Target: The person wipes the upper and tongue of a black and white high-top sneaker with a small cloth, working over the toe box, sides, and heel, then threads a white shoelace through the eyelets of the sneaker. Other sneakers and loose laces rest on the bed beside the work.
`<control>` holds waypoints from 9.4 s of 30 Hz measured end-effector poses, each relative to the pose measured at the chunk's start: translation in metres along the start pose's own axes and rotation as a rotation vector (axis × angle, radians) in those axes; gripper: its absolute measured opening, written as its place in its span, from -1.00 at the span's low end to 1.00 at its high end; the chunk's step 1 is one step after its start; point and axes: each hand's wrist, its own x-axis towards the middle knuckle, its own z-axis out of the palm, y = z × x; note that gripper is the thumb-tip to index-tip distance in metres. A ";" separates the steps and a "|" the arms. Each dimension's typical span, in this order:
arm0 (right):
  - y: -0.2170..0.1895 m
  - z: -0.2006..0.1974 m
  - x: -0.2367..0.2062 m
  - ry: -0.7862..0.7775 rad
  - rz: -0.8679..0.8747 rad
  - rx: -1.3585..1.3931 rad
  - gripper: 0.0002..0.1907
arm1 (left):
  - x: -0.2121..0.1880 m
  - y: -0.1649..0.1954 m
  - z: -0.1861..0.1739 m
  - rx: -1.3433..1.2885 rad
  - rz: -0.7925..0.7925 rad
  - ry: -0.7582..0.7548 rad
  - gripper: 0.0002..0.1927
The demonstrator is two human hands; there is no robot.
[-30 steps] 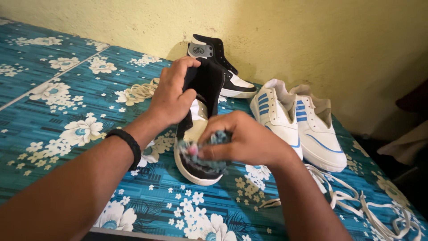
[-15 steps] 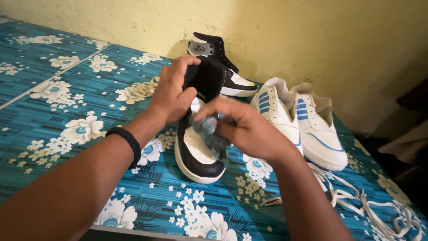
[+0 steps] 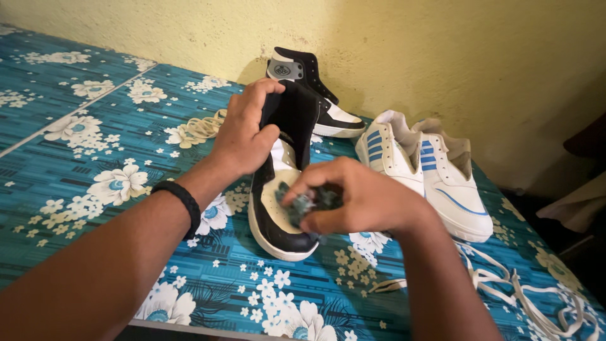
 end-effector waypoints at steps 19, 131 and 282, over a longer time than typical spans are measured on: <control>0.007 0.002 0.000 0.082 -0.051 0.242 -0.74 | -0.001 -0.007 0.002 -0.007 0.029 0.021 -0.39; 0.016 -0.014 -0.010 -0.029 -0.215 0.344 -0.80 | 0.000 -0.002 0.003 -0.026 0.045 0.061 -0.43; 0.009 0.013 0.010 0.073 -0.101 0.253 -0.73 | -0.001 -0.006 -0.004 0.018 0.014 -0.002 -0.39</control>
